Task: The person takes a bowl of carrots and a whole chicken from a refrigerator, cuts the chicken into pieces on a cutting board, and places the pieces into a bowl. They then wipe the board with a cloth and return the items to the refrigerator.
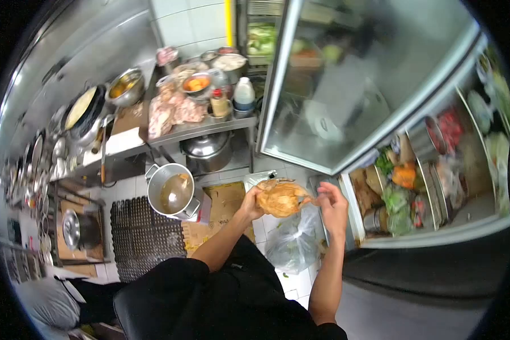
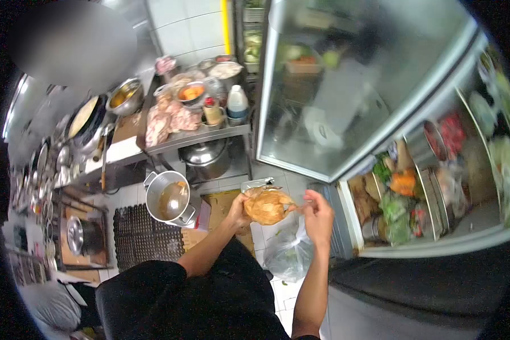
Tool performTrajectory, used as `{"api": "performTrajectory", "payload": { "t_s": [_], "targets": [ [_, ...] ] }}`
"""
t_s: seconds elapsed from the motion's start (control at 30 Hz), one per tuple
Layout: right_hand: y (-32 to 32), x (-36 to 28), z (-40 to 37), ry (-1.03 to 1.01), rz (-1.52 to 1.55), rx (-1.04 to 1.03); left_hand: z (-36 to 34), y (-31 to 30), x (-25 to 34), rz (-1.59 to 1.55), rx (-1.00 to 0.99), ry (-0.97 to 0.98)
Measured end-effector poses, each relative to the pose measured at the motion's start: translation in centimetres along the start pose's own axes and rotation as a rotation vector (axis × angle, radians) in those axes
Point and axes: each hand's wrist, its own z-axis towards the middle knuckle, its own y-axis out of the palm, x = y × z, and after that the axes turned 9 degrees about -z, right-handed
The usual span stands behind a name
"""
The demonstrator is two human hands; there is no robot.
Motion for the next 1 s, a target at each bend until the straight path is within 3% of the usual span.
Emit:
{"api": "performTrajectory", "payload": {
  "t_s": [0.17,0.23,0.37,0.5,0.57,0.6,0.67,0.7,0.77,0.8,0.83,0.93,0.97,1.0],
  "targets": [
    [12.0,-4.5,7.4,-0.226,-0.038,-0.423,-4.0,-4.9,6.9,-0.166,0.053,0.183],
    [19.6,-5.4,10.3,-0.158,0.241,-0.596,-5.0,-7.2,10.2,-0.177,0.02,0.201],
    [32.5,-10.2,15.6,0.148,0.407,-0.845,-7.8,-10.2,14.9,-0.238,0.06,0.296],
    [45.7,-11.0,22.3,0.562,0.811,-0.715,-10.6,-12.8,17.7,-0.22,0.137,0.405],
    [50.7,-11.4,25.1,0.783,0.889,-0.492,-13.0,-11.6,19.0,-0.251,0.156,0.493],
    [53.2,-10.4,26.2,0.801,0.891,-0.487,-14.1,-11.7,19.4,-0.244,0.119,0.462],
    [57.1,-8.6,28.6,0.913,1.119,-0.171,-16.0,-12.4,19.6,-0.231,0.179,0.532],
    [58.0,-9.0,29.3,0.915,1.123,-0.156,-16.5,-12.3,19.8,-0.225,0.223,0.61],
    [58.4,-9.4,29.2,0.865,0.84,0.254,-17.5,-11.9,20.5,-0.176,0.164,0.583],
    [57.0,-9.9,29.0,0.792,0.673,0.163,-17.8,-12.2,20.8,-0.148,0.203,0.635],
    [62.7,-2.1,32.4,0.673,0.409,0.165,-17.6,-12.3,21.0,-0.118,0.233,0.669],
    [57.1,-7.6,29.2,0.626,0.586,0.065,-17.1,-12.4,22.2,0.068,0.177,0.595],
    [55.7,-9.2,28.0,0.627,0.643,0.022,-16.6,-9.0,23.2,0.292,0.126,0.55],
    [54.4,-10.7,26.6,0.631,0.707,-0.025,-15.9,-11.3,23.1,0.18,0.15,0.5]
  ]
}}
